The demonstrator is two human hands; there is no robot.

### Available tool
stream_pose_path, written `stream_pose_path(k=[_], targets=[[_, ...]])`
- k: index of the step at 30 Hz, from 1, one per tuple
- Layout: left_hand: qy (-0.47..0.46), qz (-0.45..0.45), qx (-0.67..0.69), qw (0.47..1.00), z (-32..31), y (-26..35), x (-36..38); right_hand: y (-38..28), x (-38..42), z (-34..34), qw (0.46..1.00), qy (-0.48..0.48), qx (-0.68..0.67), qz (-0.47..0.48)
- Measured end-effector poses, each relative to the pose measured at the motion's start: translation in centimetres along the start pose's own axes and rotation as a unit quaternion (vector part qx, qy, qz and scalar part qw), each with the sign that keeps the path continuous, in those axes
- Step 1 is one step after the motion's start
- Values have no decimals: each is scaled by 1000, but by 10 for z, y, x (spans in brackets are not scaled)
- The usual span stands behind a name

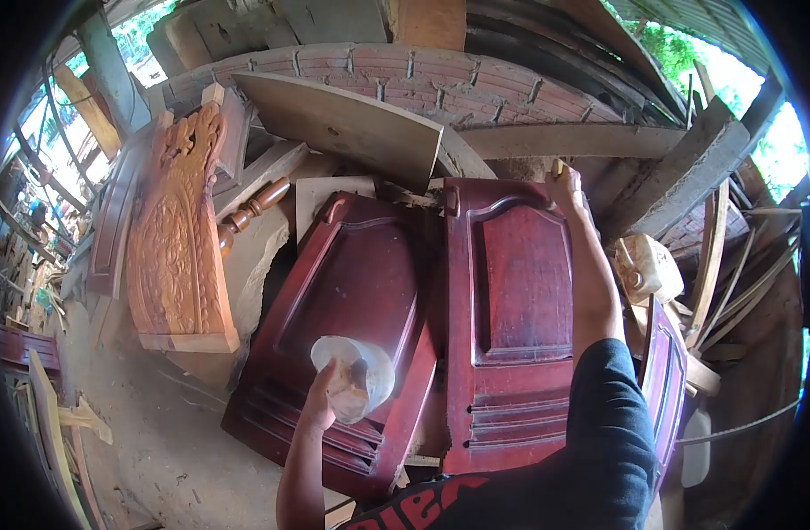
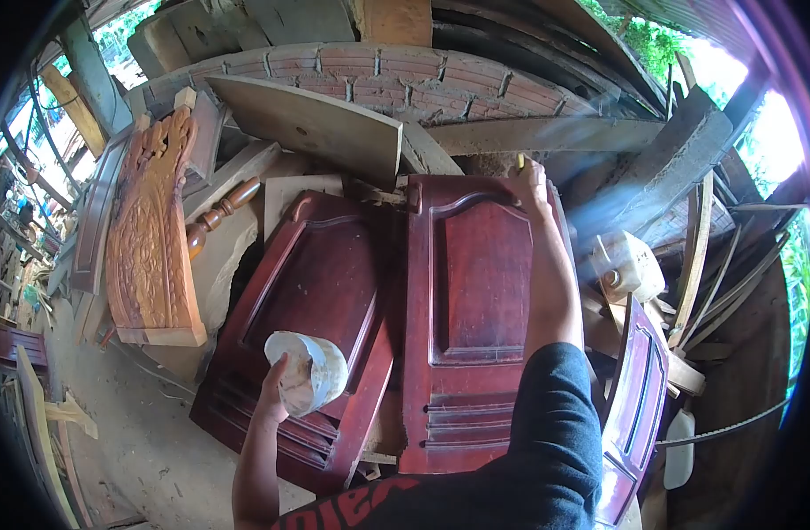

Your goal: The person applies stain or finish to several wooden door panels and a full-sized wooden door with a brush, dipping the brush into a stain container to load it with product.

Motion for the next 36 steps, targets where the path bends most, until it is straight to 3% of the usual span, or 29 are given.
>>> stream_pose_path(k=[1,3,5,7,8,10,11,12,13,14,15,17,18,19,21,22,23,25,27,29,30,33,34,35,36], targets=[[-2,-1,0,1000,2,-3,-2,-20,4,1,991,96,-5,95],[4,15,-18,1000,7,-8,-6,-66,14,-9,986,40,-148,58],[8,11,-31,999,-2,-1,-5,-115,32,-26,939,-68,-337,11],[11,28,-9,1000,2,0,-4,-129,34,-67,844,-206,-495,10],[-1,37,2,999,-7,6,-1,-121,31,-73,843,-204,-498,8],[11,37,-4,999,-2,4,-2,-99,24,-80,798,-281,-526,-83],[21,36,-3,999,1,3,-3,-88,17,-64,804,-288,-513,-92],[20,35,-8,999,-1,4,-2,-69,7,-63,815,-222,-525,-103],[20,34,-5,999,1,4,-3,-40,-14,-77,901,-100,-405,-115],[17,36,-22,999,3,1,-3,-46,-17,-60,964,-37,-262,-35],[12,36,-41,998,4,0,-4,-53,-22,-42,992,29,-111,47],[11,34,-35,999,3,1,-5,-89,-12,-34,979,5,-193,66],[14,37,-33,999,2,0,-4,-115,-3,-31,974,-32,-224,7],[18,36,-27,999,2,-1,-4,-125,2,-43,938,-134,-315,-50],[22,43,-20,999,2,0,-4,-152,11,-57,947,-190,-248,-76],[28,44,-19,998,5,-1,-3,-141,1,-85,982,-108,-153,-23],[26,40,-22,999,6,-3,-4,-143,-7,-97,981,-113,-155,-23],[27,37,-26,999,5,-4,-3,-150,-14,-103,961,73,-258,74],[24,26,-37,999,2,-1,-4,-152,-18,-109,922,65,-381,-12],[27,17,-30,999,10,-6,-7,-164,-10,-85,960,-13,-278,-30],[28,17,-37,999,9,-5,-7,-180,-2,-69,949,-115,-285,-73],[27,27,-41,998,6,-4,-6,-184,5,-95,957,-185,-217,-48],[26,30,-42,998,4,-3,-6,-194,10,-94,984,-150,-92,-12],[25,33,-42,998,1,-2,-6,-196,5,-101,978,-168,-123,-30],[25,36,-38,998,-1,0,-6,-201,0,-104,990,-88,-108,32]])
Point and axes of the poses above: each hand's wrist, its own x-axis away from the middle knuckle, its own z-axis out of the back of the hand, y = z × x, the point moved 2 cm from there along -x, towards the middle knuckle, and after that the axes turned 2 degrees about -y, right-handed, at the moved point
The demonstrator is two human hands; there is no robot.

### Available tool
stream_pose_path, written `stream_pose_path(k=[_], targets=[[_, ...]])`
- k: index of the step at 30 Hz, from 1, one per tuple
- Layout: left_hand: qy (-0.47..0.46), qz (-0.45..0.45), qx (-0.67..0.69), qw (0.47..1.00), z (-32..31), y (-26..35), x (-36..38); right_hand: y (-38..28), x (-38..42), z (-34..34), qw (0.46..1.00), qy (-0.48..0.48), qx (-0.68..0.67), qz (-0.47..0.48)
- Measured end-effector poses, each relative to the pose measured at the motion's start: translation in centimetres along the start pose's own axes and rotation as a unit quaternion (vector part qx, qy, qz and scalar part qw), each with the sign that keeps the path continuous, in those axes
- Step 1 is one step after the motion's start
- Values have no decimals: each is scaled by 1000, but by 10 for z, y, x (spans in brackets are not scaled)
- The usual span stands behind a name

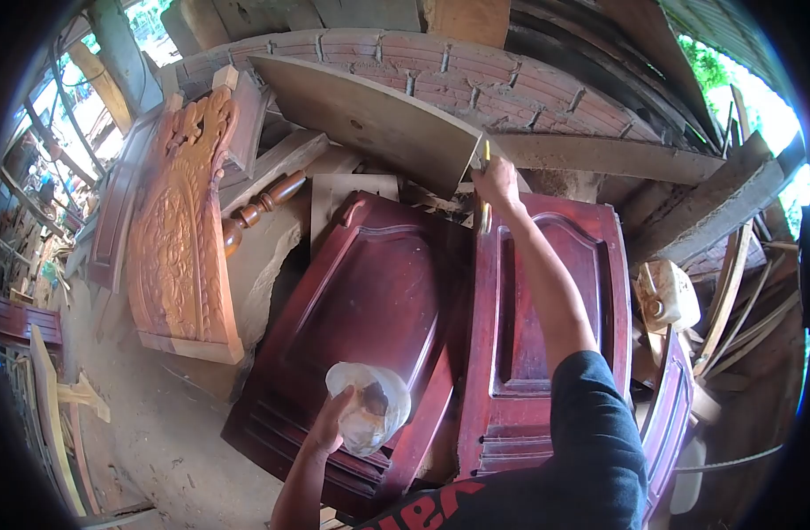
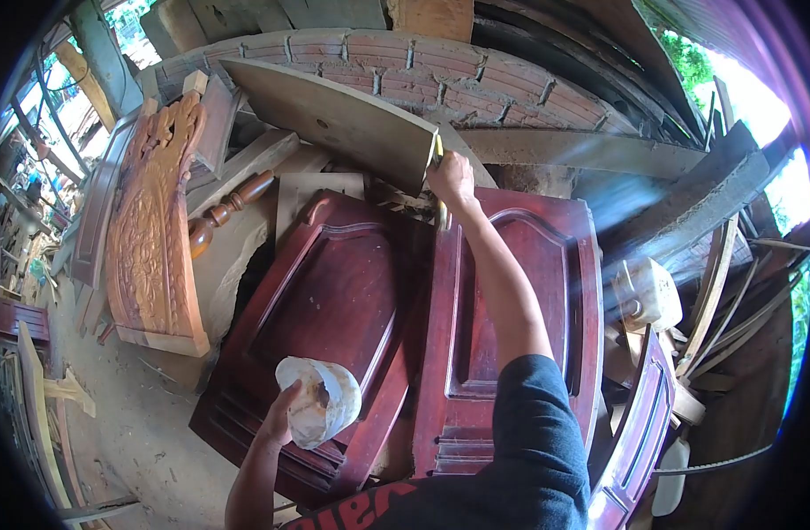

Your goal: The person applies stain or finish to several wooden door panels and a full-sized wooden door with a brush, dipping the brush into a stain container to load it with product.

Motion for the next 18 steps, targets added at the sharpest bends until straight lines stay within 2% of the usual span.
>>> stream_pose_path(k=[1,3,4,5,9,11,12,13,14,16,17,18], targets=[[3,4,4,1000,-1,1,2,-5,-3,-3,995,71,23,68],[14,3,0,1000,4,-5,1,4,-12,-13,975,129,41,174],[20,1,-2,1000,7,-5,0,6,-12,-15,971,180,-26,158],[23,-1,-4,1000,6,-2,1,-2,-3,-3,984,141,-67,87],[-10,-4,-6,1000,-2,2,1,7,3,1,997,48,-29,53],[-7,9,-9,1000,4,-1,0,22,-5,6,999,23,-47,-6],[-6,17,-6,1000,4,-1,0,23,-4,11,986,141,-29,81],[-9,17,-8,1000,4,-3,-1,19,-2,18,951,259,-10,170],[-3,11,-8,1000,7,-7,-2,23,-2,19,949,264,-11,170],[5,-1,-12,1000,7,-3,-4,48,-6,9,963,157,-218,10],[3,6,-9,1000,4,-2,-1,66,-9,0,963,158,-220,8],[1,13,-6,1000,2,0,0,92,-13,-12,938,121,-315,-79]])
Point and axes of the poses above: each hand's wrist, its own x-axis away from the middle knuckle, its own z-axis out of the back of the hand, y = z × x, the point moved 2 cm from there along -x, towards the middle knuckle, and after that the axes turned 2 degrees about -y, right-handed, at the moved point
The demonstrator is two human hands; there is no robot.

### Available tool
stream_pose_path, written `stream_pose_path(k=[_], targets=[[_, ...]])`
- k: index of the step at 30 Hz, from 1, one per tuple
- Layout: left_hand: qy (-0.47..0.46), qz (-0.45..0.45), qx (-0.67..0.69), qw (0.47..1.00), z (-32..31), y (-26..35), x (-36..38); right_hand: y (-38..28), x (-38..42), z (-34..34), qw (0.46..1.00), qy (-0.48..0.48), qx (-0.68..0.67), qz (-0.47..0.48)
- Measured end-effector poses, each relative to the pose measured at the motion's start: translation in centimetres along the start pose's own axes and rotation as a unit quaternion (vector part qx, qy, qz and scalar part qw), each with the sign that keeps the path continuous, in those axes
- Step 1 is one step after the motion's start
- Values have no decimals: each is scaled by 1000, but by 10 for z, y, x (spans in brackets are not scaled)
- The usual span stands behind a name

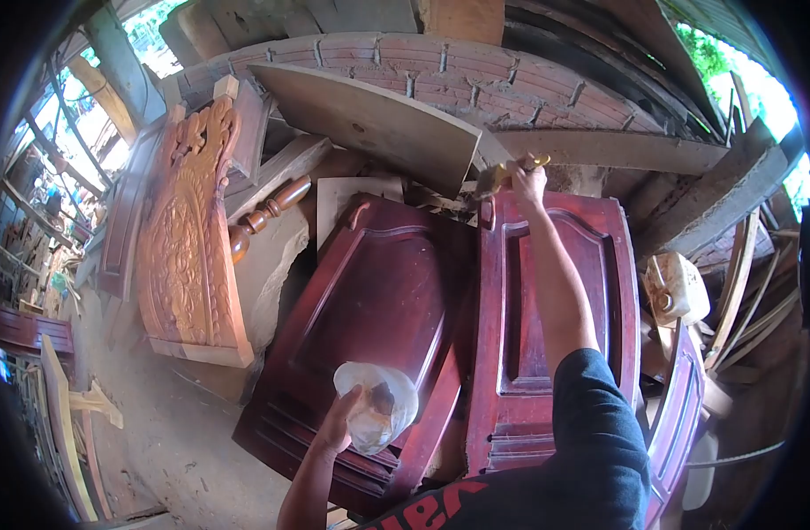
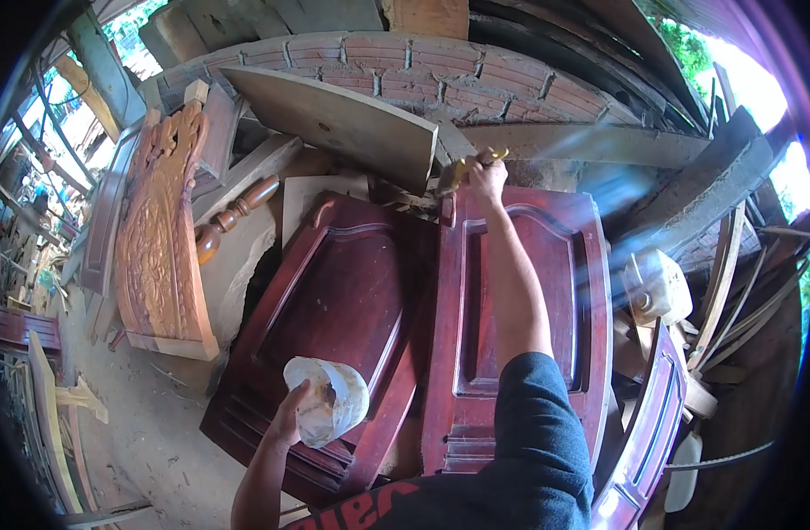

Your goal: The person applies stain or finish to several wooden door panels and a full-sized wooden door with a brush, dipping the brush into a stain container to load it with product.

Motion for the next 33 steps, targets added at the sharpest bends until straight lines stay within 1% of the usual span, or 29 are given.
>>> stream_pose_path(k=[1,3,5,7,8,9,10,11,13,14,15,16,17,18,19,21,22,23,24,25,26,28,31,32,33], targets=[[0,3,-5,1000,0,1,1,20,-5,10,991,-10,-84,-108],[6,4,2,1000,-1,1,2,34,-12,49,981,60,-119,-141],[-4,1,4,1000,3,-1,1,23,-23,96,989,25,-68,-128],[-18,-5,11,1000,3,-2,-2,30,-45,138,990,46,100,-83],[-21,-6,8,1000,2,-1,-1,0,-37,152,984,48,112,-129],[-24,-7,5,1000,2,-1,-1,-7,-44,167,965,42,211,-147],[-20,-4,-5,1000,3,-2,-2,-13,-44,172,943,87,315,-56],[-25,-5,-5,1000,1,0,-2,-9,-46,174,901,129,412,37],[-24,-2,-10,1000,-4,5,3,8,-51,161,856,88,500,102],[-27,-4,-14,1000,-3,5,3,7,-32,151,803,-9,565,188],[-26,1,-6,1000,1,3,3,24,-24,133,771,-21,598,220],[-27,6,1,1000,2,1,2,29,-16,106,786,-82,598,135],[-33,7,-8,999,2,2,2,15,-1,75,781,-108,611,77],[-30,9,4,1000,1,3,3,-23,27,52,806,-154,567,76],[-26,12,16,999,1,5,4,6,26,29,836,-166,474,219],[-27,18,-2,999,-3,10,5,-66,67,10,896,-106,347,257],[-35,8,20,999,-8,14,8,-60,64,18,898,-100,348,249],[-41,-2,43,998,-11,17,9,-48,54,26,946,-97,257,170],[-34,-10,21,999,-6,17,9,-37,42,33,978,-92,161,91],[-35,-8,18,999,-2,16,7,-18,21,60,983,-82,166,10],[-31,-14,22,999,2,14,5,-10,18,97,986,-1,165,-14],[-28,-20,31,999,5,14,2,67,-17,186,991,84,100,26],[-41,-5,40,998,2,13,6,28,-16,278,953,151,260,-28],[-40,6,41,998,2,13,7,17,-14,279,931,157,327,42],[-39,14,41,998,0,14,7,6,-12,281,896,172,395,110]])
Point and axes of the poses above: each hand's wrist, its own x-axis away from the middle knuckle, its own z-axis out of the back of the hand, y = z × x, the point moved 2 cm from there along -x, towards the middle knuckle, and after that the axes turned 2 degrees about -y, right-handed, at the moved point
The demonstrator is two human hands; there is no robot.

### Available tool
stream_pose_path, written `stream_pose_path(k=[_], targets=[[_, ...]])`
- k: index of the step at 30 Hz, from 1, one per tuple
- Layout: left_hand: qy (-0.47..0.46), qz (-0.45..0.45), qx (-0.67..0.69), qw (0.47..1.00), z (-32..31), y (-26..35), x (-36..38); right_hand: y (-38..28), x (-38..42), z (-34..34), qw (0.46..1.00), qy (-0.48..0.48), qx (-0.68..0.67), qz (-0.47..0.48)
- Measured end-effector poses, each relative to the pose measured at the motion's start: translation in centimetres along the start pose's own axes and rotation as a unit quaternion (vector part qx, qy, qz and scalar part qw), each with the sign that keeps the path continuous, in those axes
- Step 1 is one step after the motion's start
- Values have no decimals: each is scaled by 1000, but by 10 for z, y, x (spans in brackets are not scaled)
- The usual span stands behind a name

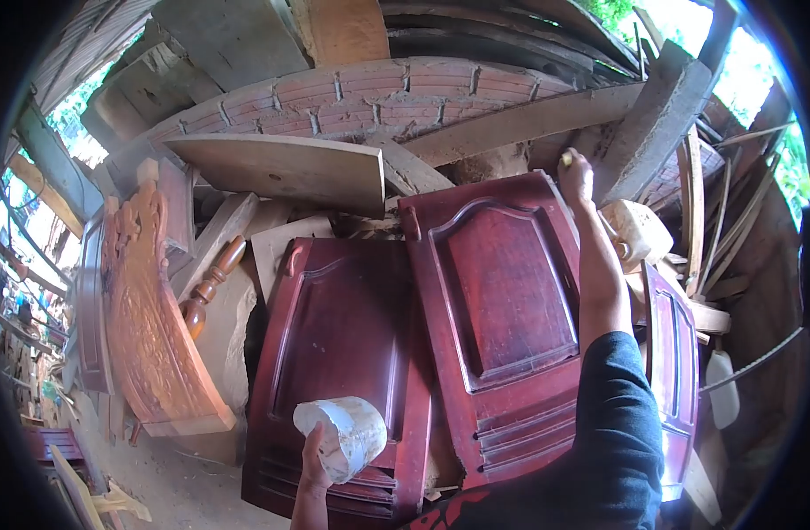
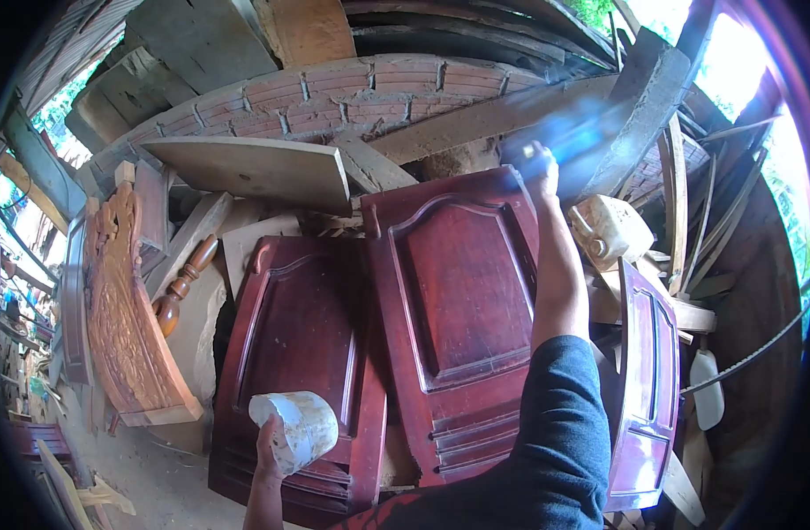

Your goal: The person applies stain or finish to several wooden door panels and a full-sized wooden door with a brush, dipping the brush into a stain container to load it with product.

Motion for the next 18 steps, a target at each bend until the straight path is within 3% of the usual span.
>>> stream_pose_path(k=[1,2,4,6,7,8,9,12,13,14,16,18], targets=[[-4,-2,0,1000,-4,2,0,-12,-3,5,980,68,116,145],[-3,-9,-6,1000,-8,4,2,-25,-6,4,980,71,115,147],[1,-14,-12,1000,-9,2,3,-39,-5,-8,991,-11,-133,15],[8,-10,-17,1000,0,0,0,9,-12,-59,984,-22,-172,-38],[12,-6,-21,1000,2,-1,1,50,-13,-88,968,-2,-218,-122],[20,-14,-39,999,2,-1,0,28,-4,-69,943,20,-261,-203],[27,-21,-55,998,2,0,0,16,8,-30,921,-67,-259,-284],[12,-35,-40,999,0,1,1,-2,0,18,960,-133,-130,-208],[8,-31,-39,999,0,1,0,-28,4,31,997,-45,58,-21],[-7,-31,-31,999,0,2,-1,-69,15,54,991,-63,108,37],[-23,-31,-19,999,-1,2,-3,-57,20,36,979,-157,-124,-39],[-39,-37,-23,998,-6,4,-2,-57,41,19,965,-186,-185,33]])
Point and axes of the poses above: each hand's wrist, its own x-axis away from the middle knuckle, its own z-axis out of the back of the hand, y = z × x, the point moved 2 cm from there along -x, towards the middle knuckle, and after that the axes turned 2 degrees about -y, right-handed, at the moved point
